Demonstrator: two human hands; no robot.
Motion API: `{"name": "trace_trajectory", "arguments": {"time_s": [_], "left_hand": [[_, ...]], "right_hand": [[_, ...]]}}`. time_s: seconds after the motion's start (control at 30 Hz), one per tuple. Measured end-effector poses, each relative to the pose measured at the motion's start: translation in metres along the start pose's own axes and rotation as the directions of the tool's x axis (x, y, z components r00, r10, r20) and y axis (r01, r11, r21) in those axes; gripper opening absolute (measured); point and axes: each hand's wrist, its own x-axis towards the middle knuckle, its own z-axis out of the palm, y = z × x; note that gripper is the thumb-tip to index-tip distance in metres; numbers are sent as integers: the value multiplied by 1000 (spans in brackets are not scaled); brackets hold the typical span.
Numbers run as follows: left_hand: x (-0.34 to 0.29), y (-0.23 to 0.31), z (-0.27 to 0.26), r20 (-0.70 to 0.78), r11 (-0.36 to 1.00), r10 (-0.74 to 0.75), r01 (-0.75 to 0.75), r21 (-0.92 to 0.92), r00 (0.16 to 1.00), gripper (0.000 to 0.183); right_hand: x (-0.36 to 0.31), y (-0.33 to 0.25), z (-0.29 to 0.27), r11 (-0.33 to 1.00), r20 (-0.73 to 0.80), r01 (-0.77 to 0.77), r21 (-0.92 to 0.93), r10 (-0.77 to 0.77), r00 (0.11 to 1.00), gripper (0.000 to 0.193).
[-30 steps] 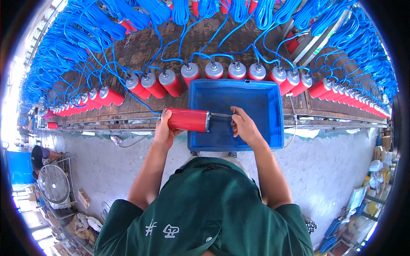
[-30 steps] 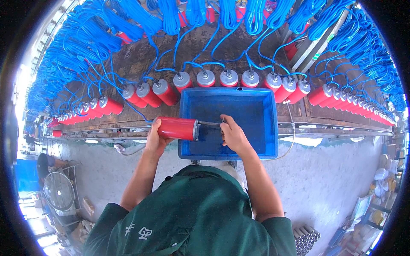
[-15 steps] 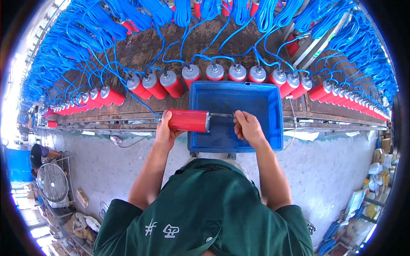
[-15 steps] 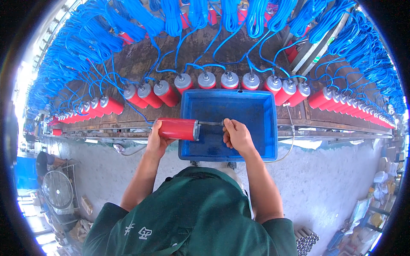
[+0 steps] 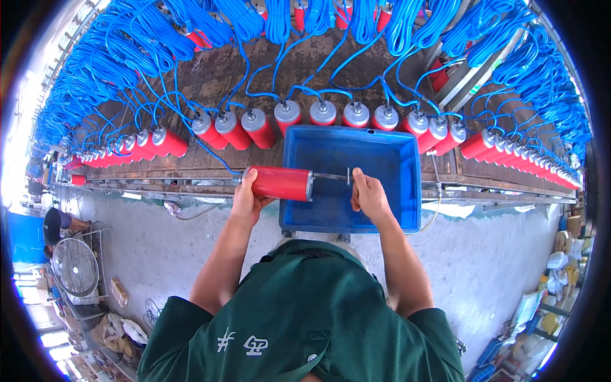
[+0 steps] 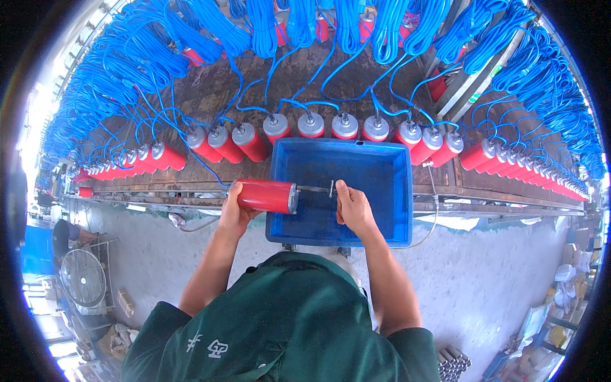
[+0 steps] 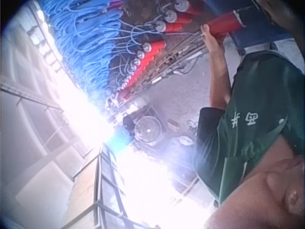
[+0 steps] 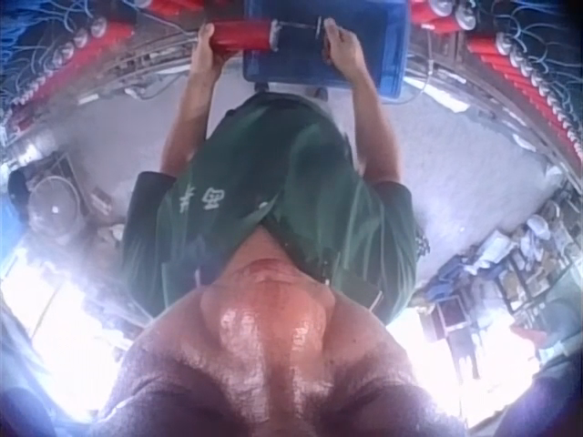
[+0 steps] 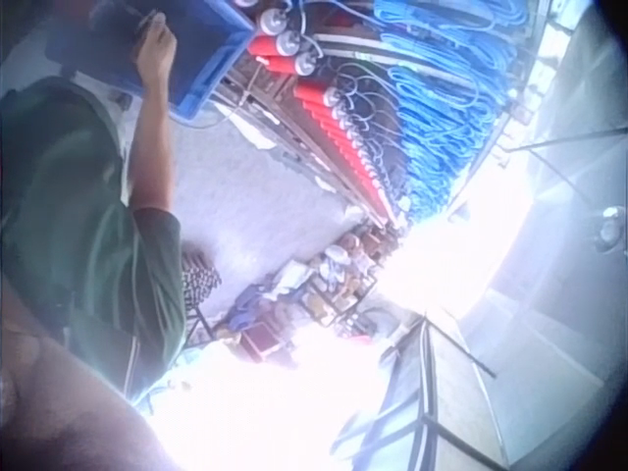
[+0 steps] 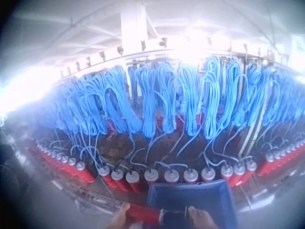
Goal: The person picks up a red fire extinguisher cylinder, lowers it into a blue plastic bin filled with water, and holds it submerged while using a small tool to check for leaks. They then lift the cylinder out of the water, wipe the bottom, and place it back on the workbench next to other cylinders, repeating the process with another cylinder.
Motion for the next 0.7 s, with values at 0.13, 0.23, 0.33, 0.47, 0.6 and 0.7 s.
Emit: {"name": "trace_trajectory", "arguments": {"time_s": [0.13, 0.23, 0.33, 0.47, 0.6, 0.7], "left_hand": [[2, -1, -3, 6, 1000, -2, 2, 0, 1000, 60], [2, -2, -4, 16, 1000, -3, 3, -7, 1000, 60], [3, -3, -5, 34, 1000, -4, 4, -17, 999, 60], [3, -2, -3, 25, 1000, -19, 19, 4, 1000, 55], [2, -2, -3, 6, 1000, -9, 9, 1, 1000, 55], [6, -6, -8, -13, 999, 5, -5, -34, 1000, 55]], "right_hand": [[-5, -6, 14, 987, -126, 150, -55, -156, 980, 53], [-6, -6, 9, 969, -142, 244, -26, -246, 959, 58], [-2, -9, 6, 997, -48, 76, -4, -76, 996, 51], [-9, -14, 6, 968, -150, 161, -193, -191, 970, 38], [-15, -24, 0, 773, -108, 536, -339, -598, 794, 31], [-21, -47, -17, 792, 155, 478, -379, -455, 877, 35]]}}
